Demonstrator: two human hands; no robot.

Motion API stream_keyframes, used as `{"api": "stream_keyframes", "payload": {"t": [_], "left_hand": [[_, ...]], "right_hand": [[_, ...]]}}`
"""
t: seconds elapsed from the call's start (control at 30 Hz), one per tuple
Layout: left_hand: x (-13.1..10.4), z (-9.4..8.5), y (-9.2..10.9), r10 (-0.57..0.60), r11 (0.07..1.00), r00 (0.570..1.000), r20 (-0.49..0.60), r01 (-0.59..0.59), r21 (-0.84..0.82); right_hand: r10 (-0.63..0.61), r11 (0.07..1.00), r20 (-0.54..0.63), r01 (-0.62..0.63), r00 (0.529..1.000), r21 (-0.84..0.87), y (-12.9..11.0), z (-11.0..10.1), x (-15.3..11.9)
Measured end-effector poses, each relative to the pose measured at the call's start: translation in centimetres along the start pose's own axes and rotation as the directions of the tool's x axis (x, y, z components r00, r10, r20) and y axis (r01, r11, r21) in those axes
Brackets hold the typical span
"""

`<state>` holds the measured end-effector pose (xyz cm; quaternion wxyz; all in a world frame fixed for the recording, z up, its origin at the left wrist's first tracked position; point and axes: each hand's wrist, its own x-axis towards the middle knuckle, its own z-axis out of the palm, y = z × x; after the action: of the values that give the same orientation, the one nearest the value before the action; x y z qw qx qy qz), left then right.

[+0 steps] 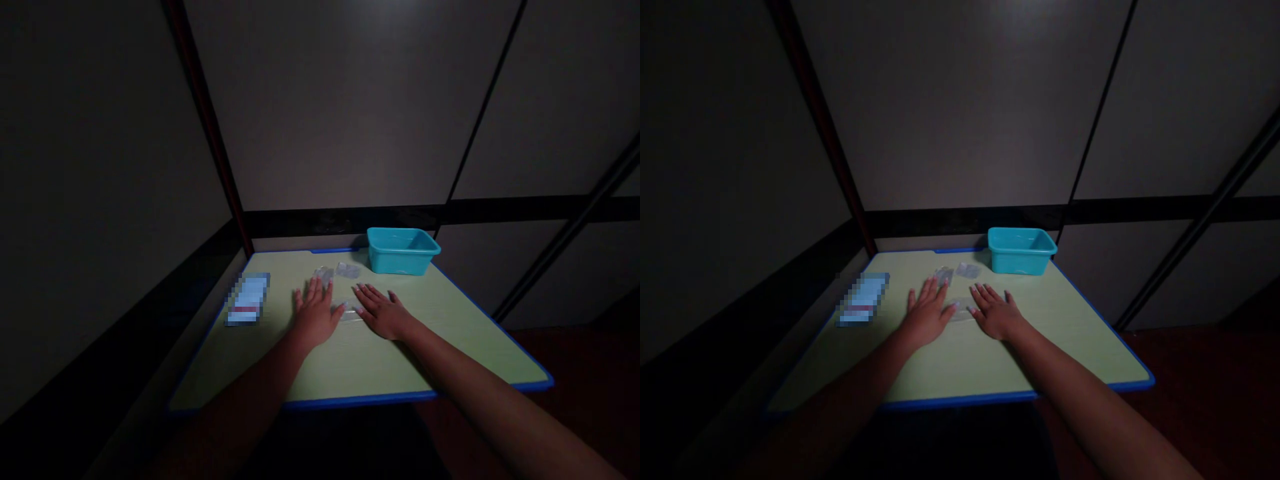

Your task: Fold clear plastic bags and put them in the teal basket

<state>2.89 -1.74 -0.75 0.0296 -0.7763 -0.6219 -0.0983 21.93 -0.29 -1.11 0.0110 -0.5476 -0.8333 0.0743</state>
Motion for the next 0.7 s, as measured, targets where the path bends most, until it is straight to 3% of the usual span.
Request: {"api": "stream_keyframes", "payload": {"t": [0.13, 0.2, 0.37, 0.7], "left_hand": [[0.1, 0.1, 2.6, 0.301, 0.949, 0.953, 0.030, -0.296, -0.111], [0.1, 0.5, 3.6, 0.356, 0.926, 0.932, 0.069, -0.342, -0.161], [-0.2, 1.3, 3.9, 0.247, 0.958, 0.960, 0.130, -0.221, -0.185], [-0.8, 0.6, 1.1, 0.024, 0.992, 0.978, 0.209, 0.003, -0.128]], "right_hand": [[0.001, 0.996, 0.017, 0.000, 1.000, -0.091, 0.4, 0.5, 0.2], [-0.028, 0.991, 0.039, 0.033, 0.999, -0.126, 0.6, 0.6, 0.4], [-0.027, 0.995, 0.031, 0.030, 0.999, -0.098, 0.8, 0.8, 0.6], [-0.002, 0.997, 0.003, 0.002, 1.000, -0.072, 0.2, 0.2, 0.0]]}}
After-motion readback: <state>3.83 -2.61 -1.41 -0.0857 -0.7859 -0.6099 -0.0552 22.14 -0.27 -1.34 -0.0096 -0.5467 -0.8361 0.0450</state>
